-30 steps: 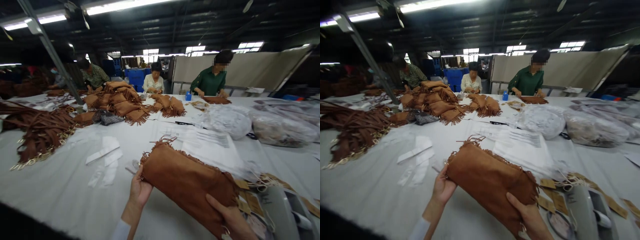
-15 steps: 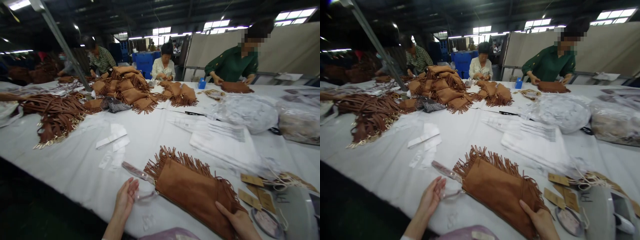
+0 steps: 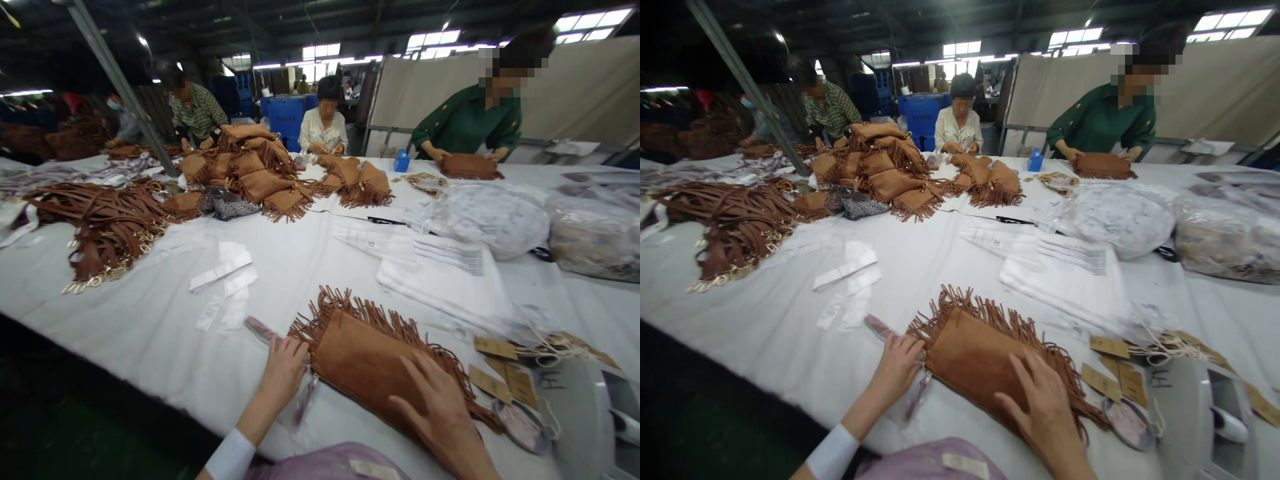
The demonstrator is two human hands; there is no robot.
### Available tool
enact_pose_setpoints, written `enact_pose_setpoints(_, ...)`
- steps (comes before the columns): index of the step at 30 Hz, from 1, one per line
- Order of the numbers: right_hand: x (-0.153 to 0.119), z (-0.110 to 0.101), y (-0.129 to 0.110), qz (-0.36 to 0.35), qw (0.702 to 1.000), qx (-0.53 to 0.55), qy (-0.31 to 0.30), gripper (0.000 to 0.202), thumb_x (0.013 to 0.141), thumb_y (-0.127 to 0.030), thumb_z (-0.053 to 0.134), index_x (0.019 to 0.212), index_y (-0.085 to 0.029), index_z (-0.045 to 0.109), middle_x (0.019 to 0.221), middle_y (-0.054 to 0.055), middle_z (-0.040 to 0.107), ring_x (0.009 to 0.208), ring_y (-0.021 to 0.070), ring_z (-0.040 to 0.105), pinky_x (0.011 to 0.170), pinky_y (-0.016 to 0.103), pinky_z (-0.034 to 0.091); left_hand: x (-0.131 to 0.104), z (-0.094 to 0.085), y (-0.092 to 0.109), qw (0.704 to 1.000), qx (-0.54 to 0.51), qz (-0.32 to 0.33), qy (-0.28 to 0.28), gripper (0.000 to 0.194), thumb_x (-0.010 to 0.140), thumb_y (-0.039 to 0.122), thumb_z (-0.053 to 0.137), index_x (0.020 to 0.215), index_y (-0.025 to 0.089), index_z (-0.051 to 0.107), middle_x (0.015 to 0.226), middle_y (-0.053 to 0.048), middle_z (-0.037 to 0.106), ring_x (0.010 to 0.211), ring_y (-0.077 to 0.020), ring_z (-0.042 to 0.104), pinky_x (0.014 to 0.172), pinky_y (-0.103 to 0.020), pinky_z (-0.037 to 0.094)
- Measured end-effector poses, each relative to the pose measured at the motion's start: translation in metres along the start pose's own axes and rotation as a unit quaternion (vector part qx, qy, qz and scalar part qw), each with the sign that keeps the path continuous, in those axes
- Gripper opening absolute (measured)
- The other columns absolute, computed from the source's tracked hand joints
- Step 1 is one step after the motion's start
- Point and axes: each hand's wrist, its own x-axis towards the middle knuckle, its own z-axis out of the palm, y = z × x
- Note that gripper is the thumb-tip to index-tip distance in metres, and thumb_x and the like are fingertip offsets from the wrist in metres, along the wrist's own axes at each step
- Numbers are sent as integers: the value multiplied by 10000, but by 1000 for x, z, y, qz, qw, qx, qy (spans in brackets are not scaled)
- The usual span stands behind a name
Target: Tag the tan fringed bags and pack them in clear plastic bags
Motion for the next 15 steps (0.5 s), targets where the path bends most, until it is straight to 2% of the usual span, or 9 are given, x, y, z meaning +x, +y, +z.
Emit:
enact_pose_setpoints(2, 2, 21, -20, -77, 997, -20, -25, 678, 790, -580, 587, 1359, -221, 503, 1451, 160, 429, 1331, 364, 377, 1057, 547, 311, 0, 0, 2, 1000, 11, -17, -13, 287, 847, 139, 448, 1071, 224, 606, 1037, -99, 635, 1071, -283, 530, 1068, -551, 237)
enact_pose_setpoints(5, -3, 48, -33, -80, 996, -43, -26, 677, 799, -547, 597, 1391, -249, 463, 1515, 171, 321, 1372, 396, 289, 1049, 616, 258, -6, 5, 5, 997, -47, -61, 1, 240, 877, 153, 379, 909, 210, 610, 927, -96, 615, 918, -238, 567, 908, -392, 393)
enact_pose_setpoints(7, -6, 55, -33, -77, 996, -42, -22, 677, 802, -539, 600, 1397, -250, 455, 1533, 172, 284, 1382, 397, 264, 1051, 623, 248, -10, 10, 7, 989, -112, -92, 27, 200, 864, 167, 395, 866, 215, 590, 906, -85, 599, 851, -216, 572, 809, -331, 420)
enact_pose_setpoints(11, -9, 48, -32, -68, 997, -28, -29, 705, 791, -513, 637, 1415, -257, 430, 1549, 164, 247, 1398, 396, 223, 1058, 626, 244, -12, 19, 12, 959, -243, -130, 70, 167, 827, 208, 434, 895, 216, 587, 873, -70, 642, 823, -216, 601, 773, -327, 445)
enact_pose_setpoints(13, -12, 40, -37, -53, 997, -15, -47, 747, 763, -474, 685, 1426, -266, 410, 1558, 162, 222, 1404, 399, 205, 1066, 630, 238, -12, 21, 15, 932, -313, -167, 70, 209, 807, 309, 500, 952, 211, 614, 875, -71, 686, 832, -231, 628, 755, -334, 470)
enact_pose_setpoints(15, -14, 35, -44, -32, 997, 2, -75, 812, 725, -436, 736, 1438, -270, 387, 1564, 169, 196, 1408, 401, 189, 1076, 633, 226, -10, 23, 15, 903, -363, -222, 59, 333, 746, 455, 582, 949, 200, 649, 852, -71, 713, 813, -252, 647, 700, -335, 494)
